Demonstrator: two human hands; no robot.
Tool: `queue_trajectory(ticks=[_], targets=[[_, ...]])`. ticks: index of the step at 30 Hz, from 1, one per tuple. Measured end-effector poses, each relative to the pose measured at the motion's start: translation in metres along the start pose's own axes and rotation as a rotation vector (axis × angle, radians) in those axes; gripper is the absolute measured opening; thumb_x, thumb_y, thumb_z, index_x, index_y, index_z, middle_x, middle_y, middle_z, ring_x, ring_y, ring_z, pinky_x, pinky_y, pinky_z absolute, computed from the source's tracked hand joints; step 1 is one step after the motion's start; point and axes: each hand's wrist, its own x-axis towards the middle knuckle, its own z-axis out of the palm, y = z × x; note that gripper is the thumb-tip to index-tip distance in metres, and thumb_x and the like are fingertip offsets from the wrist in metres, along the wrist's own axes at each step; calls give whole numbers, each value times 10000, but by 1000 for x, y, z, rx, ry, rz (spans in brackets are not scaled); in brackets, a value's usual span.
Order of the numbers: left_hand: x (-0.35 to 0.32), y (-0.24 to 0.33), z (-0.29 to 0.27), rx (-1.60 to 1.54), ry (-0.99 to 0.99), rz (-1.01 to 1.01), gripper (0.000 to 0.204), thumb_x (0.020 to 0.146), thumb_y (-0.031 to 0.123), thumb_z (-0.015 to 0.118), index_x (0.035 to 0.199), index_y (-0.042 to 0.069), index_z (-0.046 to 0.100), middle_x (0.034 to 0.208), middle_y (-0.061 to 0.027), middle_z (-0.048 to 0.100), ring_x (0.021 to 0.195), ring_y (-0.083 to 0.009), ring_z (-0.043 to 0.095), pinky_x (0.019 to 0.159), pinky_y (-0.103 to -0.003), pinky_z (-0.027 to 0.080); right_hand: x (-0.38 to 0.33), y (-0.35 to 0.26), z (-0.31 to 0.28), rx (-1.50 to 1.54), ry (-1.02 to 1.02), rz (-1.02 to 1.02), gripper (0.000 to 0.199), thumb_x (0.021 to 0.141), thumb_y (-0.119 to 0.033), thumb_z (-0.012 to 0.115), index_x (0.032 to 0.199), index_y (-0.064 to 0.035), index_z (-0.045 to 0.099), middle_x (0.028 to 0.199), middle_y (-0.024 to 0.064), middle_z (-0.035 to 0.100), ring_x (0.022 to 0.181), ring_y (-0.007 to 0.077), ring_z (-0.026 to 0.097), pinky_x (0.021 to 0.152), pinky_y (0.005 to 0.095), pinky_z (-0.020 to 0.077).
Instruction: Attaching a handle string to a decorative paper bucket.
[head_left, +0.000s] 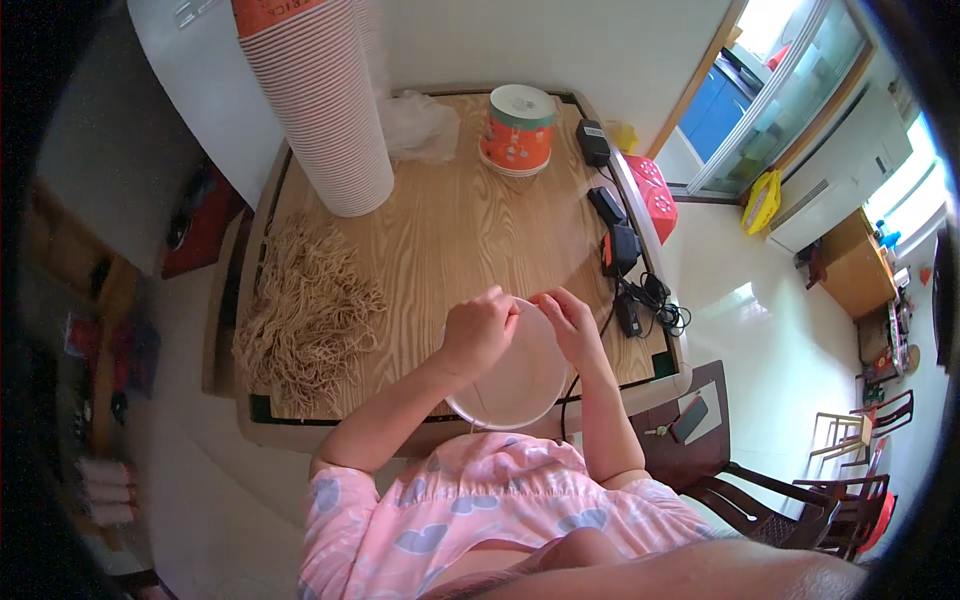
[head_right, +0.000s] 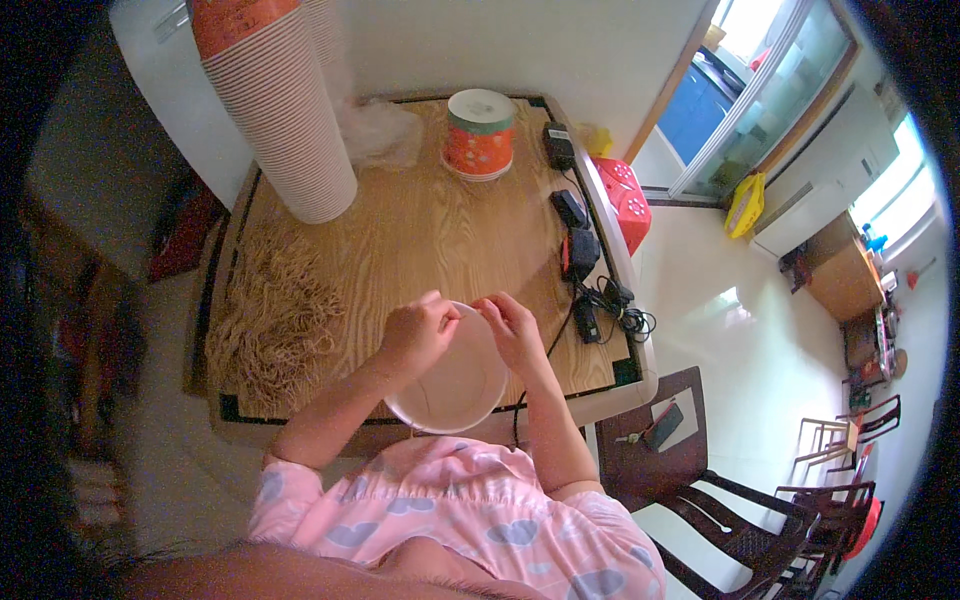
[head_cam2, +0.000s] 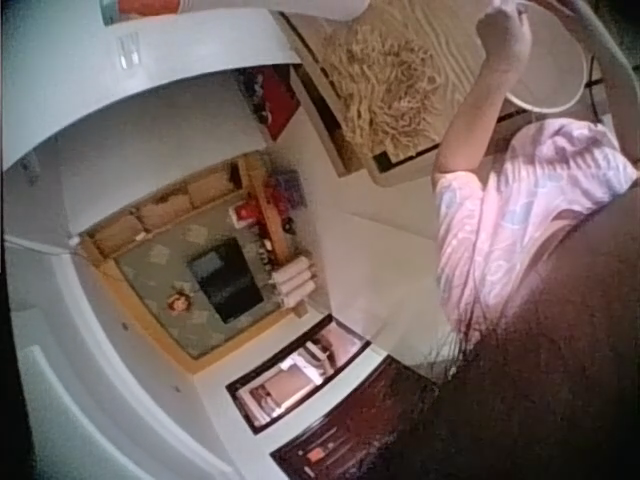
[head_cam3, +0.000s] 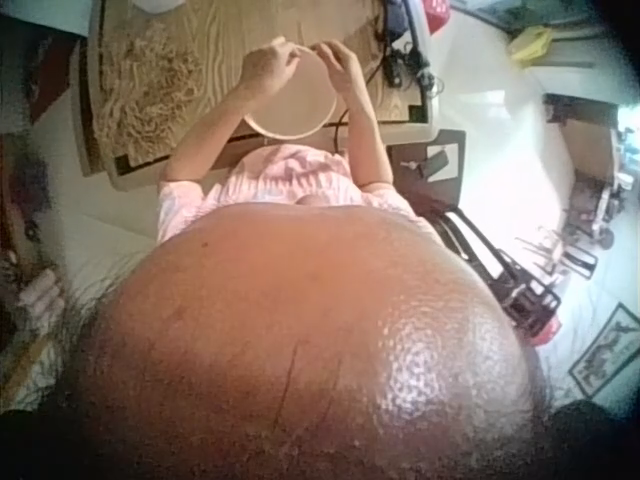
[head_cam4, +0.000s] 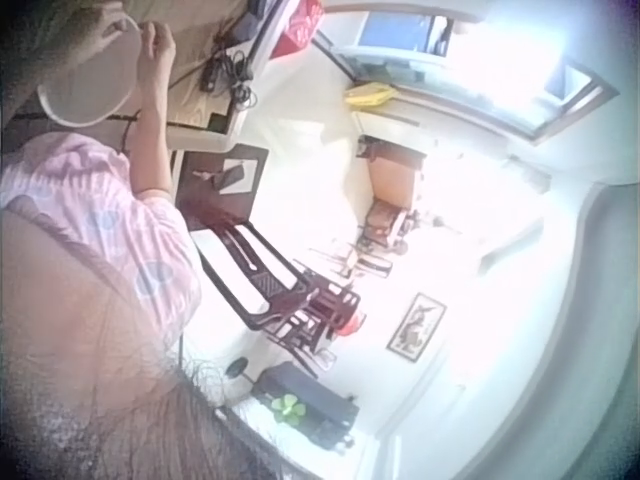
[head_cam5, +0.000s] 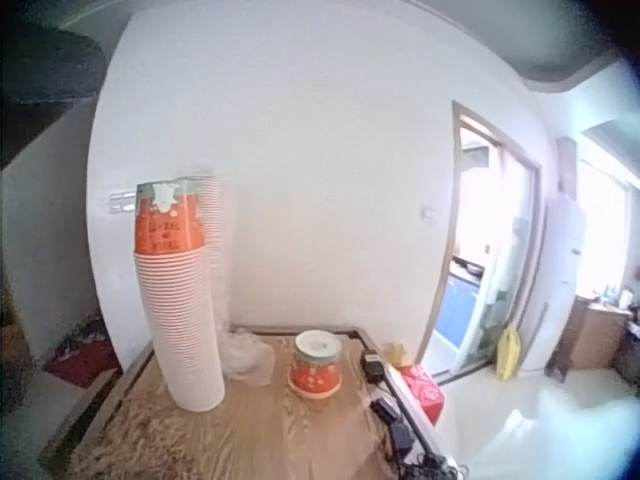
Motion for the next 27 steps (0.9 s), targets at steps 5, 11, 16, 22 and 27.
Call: queue_trajectory(ticks=[5, 11, 16, 22, 27], targets=[[0, 1, 2, 7, 20, 29, 63, 766, 133, 635, 755, 72, 623, 763, -103, 579, 696, -314, 606, 620, -418, 485, 0, 0, 0, 7, 5, 22, 218, 930, -190, 510, 924, 1, 614, 787, 26, 602, 751, 88, 534, 668, 229, 437], [-1, 1, 2, 45, 47, 28, 73, 768, 129, 634, 747, 67, 602, 764, -104, 572, 690, -315, 601, 612, -425, 481, -1, 3, 2, 22, 16, 15, 218, 925, -195, 522, 923, 1, 616, 772, 32, 602, 732, 91, 537, 658, 234, 438], [-1, 2, 2, 55, 65, 49, 69, 760, 119, 638, 743, 66, 598, 763, -108, 572, 692, -311, 602, 608, -422, 482, -1, 4, 3, 11, 21, 7, 217, 922, -197, 528, 922, 1, 618, 762, 36, 600, 725, 92, 537, 654, 237, 439], [0, 6, 1, 104, 46, 61, 70, 763, 104, 621, 734, 61, 574, 766, -95, 567, 738, -271, 612, 646, -388, 501, -1, 3, 2, 5, 11, 4, 217, 921, -196, 531, 926, 2, 619, 762, 36, 600, 722, 93, 535, 652, 238, 439], [1, 7, 2, 117, 39, 73, 70, 774, 110, 611, 750, 57, 572, 773, -99, 567, 746, -271, 611, 655, -388, 501, -1, -4, 2, -29, 4, 21, 221, 923, -190, 531, 919, 13, 619, 788, 37, 615, 750, 98, 554, 667, 237, 448]])
